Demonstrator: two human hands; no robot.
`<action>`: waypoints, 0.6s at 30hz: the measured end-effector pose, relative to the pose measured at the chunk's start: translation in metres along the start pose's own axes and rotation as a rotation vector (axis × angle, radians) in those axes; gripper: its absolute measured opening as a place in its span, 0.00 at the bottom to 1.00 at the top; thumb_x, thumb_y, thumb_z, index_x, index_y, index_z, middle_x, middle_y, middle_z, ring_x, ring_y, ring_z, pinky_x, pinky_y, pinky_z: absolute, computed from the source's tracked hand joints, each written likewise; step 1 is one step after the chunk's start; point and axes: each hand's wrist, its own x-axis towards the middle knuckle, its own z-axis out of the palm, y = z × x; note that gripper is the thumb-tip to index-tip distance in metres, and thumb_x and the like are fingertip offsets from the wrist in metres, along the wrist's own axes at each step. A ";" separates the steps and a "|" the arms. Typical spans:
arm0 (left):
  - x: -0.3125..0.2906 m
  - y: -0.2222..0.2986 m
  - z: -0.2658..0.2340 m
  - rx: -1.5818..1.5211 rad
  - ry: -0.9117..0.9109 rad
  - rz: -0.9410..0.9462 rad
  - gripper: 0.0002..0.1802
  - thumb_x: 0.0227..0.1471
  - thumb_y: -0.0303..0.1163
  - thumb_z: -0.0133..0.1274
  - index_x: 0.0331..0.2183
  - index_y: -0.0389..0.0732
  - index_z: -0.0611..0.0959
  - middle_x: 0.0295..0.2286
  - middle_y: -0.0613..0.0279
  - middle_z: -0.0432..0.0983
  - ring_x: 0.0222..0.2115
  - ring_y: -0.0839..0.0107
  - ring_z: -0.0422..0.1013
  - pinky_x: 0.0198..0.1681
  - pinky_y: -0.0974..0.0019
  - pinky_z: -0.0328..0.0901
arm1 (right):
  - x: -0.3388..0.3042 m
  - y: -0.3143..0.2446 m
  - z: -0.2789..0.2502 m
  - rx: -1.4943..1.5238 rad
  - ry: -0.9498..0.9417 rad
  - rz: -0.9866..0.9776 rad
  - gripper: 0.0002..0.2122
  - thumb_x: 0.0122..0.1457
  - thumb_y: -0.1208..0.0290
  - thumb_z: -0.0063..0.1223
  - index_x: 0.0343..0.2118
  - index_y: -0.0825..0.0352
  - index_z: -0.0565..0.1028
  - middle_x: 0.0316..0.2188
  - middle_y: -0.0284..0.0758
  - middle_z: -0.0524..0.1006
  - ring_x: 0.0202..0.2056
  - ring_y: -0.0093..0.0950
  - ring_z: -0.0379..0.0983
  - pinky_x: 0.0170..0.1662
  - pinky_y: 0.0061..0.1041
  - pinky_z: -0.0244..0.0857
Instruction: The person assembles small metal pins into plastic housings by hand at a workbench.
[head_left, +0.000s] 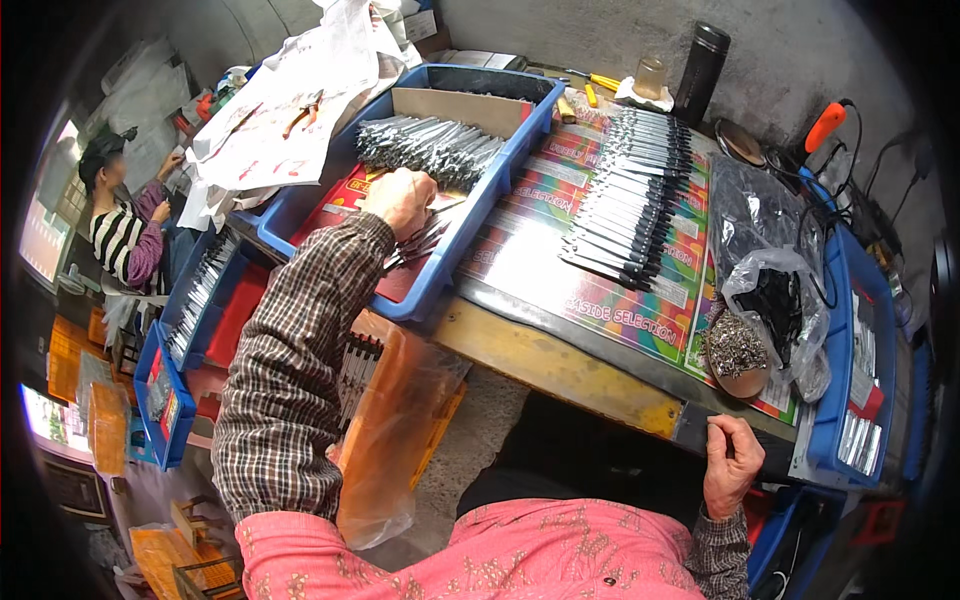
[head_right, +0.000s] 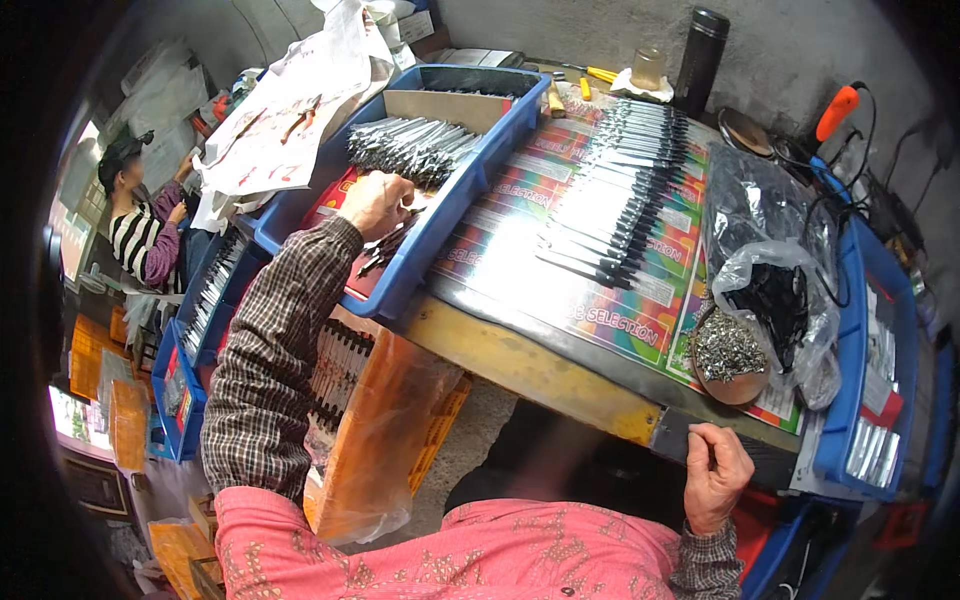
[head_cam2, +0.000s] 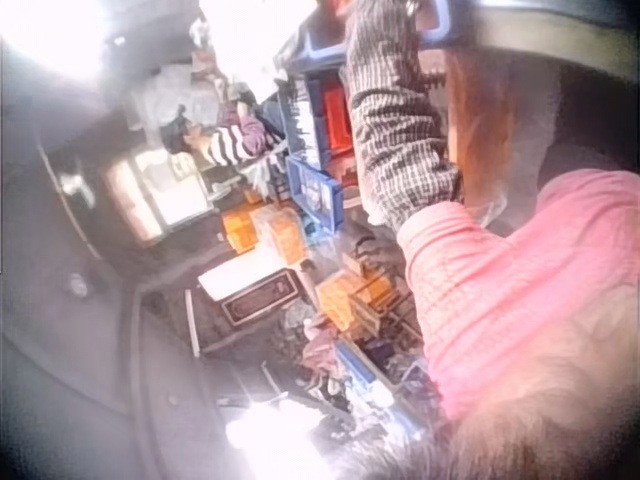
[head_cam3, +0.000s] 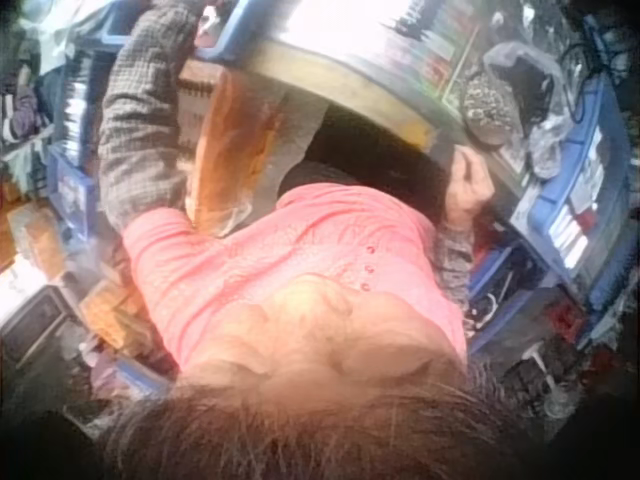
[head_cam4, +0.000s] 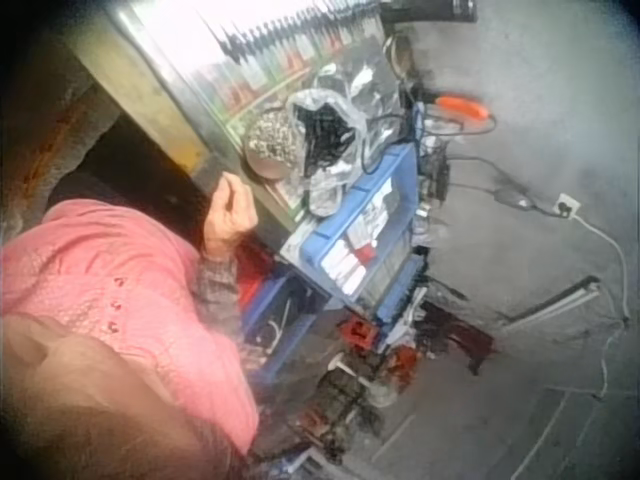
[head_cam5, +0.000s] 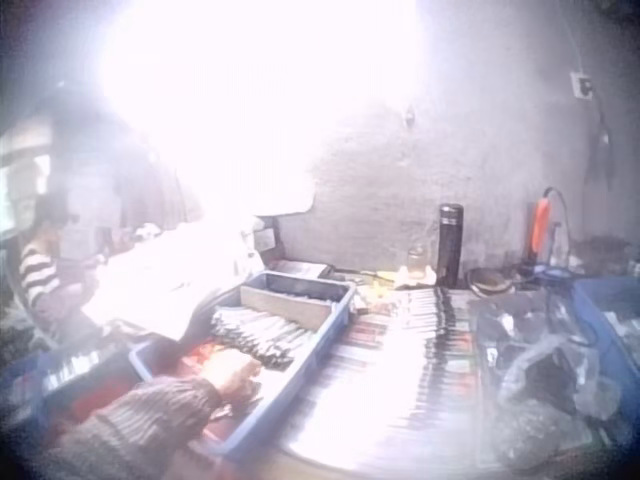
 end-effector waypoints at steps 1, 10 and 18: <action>-0.001 -0.002 0.005 0.017 0.013 -0.020 0.04 0.40 0.28 0.55 0.23 0.40 0.81 0.21 0.49 0.77 0.26 0.52 0.76 0.32 0.54 0.70 | 0.001 -0.001 0.000 -0.001 0.000 -0.003 0.02 0.53 0.82 0.53 0.30 0.71 0.75 0.21 0.34 0.70 0.22 0.24 0.66 0.26 0.21 0.58; 0.016 -0.006 0.019 0.101 -0.085 0.026 0.07 0.39 0.26 0.51 0.25 0.37 0.82 0.23 0.42 0.77 0.28 0.47 0.76 0.33 0.50 0.71 | 0.006 -0.005 -0.005 -0.025 -0.015 -0.030 0.03 0.51 0.84 0.54 0.29 0.71 0.76 0.19 0.36 0.71 0.20 0.26 0.69 0.24 0.23 0.61; 0.013 -0.068 0.031 -0.048 0.187 0.183 0.05 0.38 0.17 0.45 0.23 0.37 0.69 0.18 0.46 0.67 0.22 0.46 0.67 0.25 0.51 0.59 | 0.005 0.003 -0.044 -0.061 0.073 -0.176 0.04 0.50 0.80 0.58 0.30 0.68 0.75 0.20 0.37 0.72 0.21 0.34 0.71 0.25 0.29 0.64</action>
